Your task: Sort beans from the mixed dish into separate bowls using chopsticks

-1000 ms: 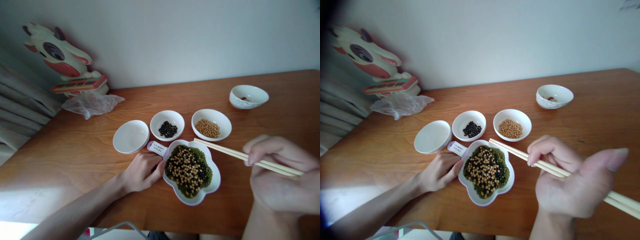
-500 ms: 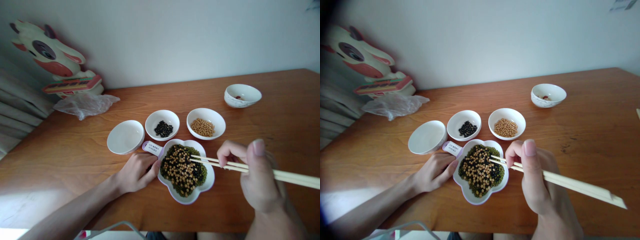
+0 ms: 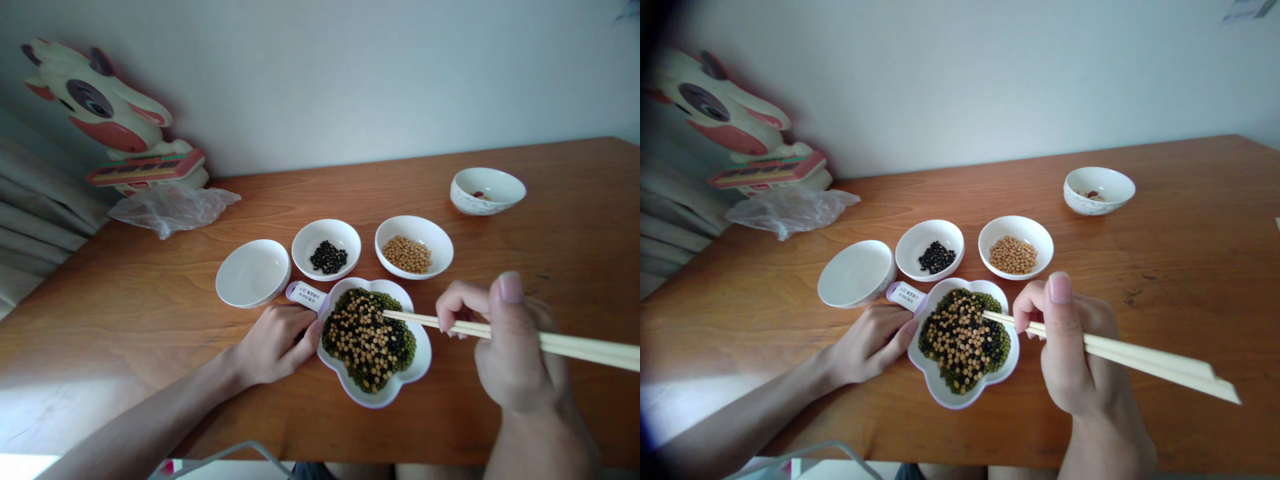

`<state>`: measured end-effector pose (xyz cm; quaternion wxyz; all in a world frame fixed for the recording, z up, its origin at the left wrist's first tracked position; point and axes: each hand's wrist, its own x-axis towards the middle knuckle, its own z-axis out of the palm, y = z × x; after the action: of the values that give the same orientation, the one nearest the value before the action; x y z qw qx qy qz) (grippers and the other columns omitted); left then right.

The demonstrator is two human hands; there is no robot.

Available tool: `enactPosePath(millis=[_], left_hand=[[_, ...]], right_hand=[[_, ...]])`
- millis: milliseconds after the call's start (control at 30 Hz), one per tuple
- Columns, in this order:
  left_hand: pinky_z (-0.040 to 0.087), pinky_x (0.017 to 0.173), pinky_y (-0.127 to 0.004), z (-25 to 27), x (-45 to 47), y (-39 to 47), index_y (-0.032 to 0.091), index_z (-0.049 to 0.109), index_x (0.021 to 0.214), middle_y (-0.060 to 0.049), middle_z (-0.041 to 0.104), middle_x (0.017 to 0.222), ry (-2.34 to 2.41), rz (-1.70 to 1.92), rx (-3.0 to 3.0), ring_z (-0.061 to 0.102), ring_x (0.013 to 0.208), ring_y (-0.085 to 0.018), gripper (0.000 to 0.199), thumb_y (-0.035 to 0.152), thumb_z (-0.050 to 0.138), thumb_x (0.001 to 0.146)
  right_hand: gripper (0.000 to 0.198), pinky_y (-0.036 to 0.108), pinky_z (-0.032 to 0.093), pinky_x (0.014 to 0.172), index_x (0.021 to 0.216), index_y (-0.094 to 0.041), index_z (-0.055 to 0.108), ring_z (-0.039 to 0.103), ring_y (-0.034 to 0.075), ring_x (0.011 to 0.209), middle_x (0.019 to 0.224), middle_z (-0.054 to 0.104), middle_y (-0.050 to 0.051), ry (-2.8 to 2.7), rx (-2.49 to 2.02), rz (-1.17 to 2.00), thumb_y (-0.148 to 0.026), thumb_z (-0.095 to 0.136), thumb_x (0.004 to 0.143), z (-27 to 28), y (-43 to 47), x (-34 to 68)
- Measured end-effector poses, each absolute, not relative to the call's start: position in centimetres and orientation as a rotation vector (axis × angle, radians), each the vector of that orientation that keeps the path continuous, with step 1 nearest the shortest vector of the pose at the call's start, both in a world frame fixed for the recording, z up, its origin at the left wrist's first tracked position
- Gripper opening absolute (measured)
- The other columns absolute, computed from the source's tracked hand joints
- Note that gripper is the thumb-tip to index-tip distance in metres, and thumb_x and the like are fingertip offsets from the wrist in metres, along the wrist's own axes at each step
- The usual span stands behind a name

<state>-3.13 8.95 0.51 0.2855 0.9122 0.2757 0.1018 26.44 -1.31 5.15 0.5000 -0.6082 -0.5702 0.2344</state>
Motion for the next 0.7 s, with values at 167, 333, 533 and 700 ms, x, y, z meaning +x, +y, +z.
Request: enactPosePath(millis=[167, 333, 533, 700], left_hand=[[0.036, 0.063, -0.029, 0.6, -3.1, 8.9, 0.021, 0.042, 0.075, 0.0, 0.055, 0.068, 0.73, 0.28, 2.445, 0.048, 0.061, -0.014, 0.035, 0.03, 0.035, 0.109], [0.037, 0.064, -0.03, 0.8, -3.1, 8.8, 0.021, 0.042, 0.075, -0.001, 0.058, 0.07, 0.732, 0.261, 2.435, 0.051, 0.062, -0.014, 0.036, 0.031, 0.035, 0.109], [0.037, 0.064, -0.03, 0.8, -3.2, 8.8, 0.021, 0.041, 0.075, -0.002, 0.059, 0.07, 0.738, 0.253, 2.437, 0.051, 0.063, -0.014, 0.037, 0.031, 0.035, 0.109], [0.038, 0.064, -0.031, 0.8, -3.1, 8.9, 0.021, 0.042, 0.074, -0.002, 0.058, 0.07, 0.735, 0.257, 2.44, 0.05, 0.063, -0.014, 0.036, 0.031, 0.035, 0.109]], right_hand=[[0.076, 0.037, 0.031, 0.059, 0.059, -0.023, 0.058, 0.049, 0.019, 0.058, 0.057, 0.052, 0.003, -1.282, -1.444, 0.684, -0.067, 0.018, 0.107, 5.0, -1.4, 26.3], [0.072, 0.036, 0.033, 0.06, 0.065, -0.023, 0.058, 0.049, 0.018, 0.06, 0.061, 0.053, 0.002, -1.307, -1.384, 0.799, -0.068, 0.019, 0.106, 4.7, -1.6, 26.1], [0.071, 0.036, 0.034, 0.06, 0.066, -0.023, 0.056, 0.051, 0.017, 0.06, 0.061, 0.054, 0.001, -1.345, -1.37, 0.834, -0.066, 0.018, 0.107, 4.4, -1.3, 26.0], [0.069, 0.034, 0.033, 0.058, 0.066, -0.022, 0.055, 0.049, 0.017, 0.058, 0.06, 0.053, 0.001, -1.38, -1.324, 0.838, -0.064, 0.02, 0.108, 4.7, -0.9, 25.3]])
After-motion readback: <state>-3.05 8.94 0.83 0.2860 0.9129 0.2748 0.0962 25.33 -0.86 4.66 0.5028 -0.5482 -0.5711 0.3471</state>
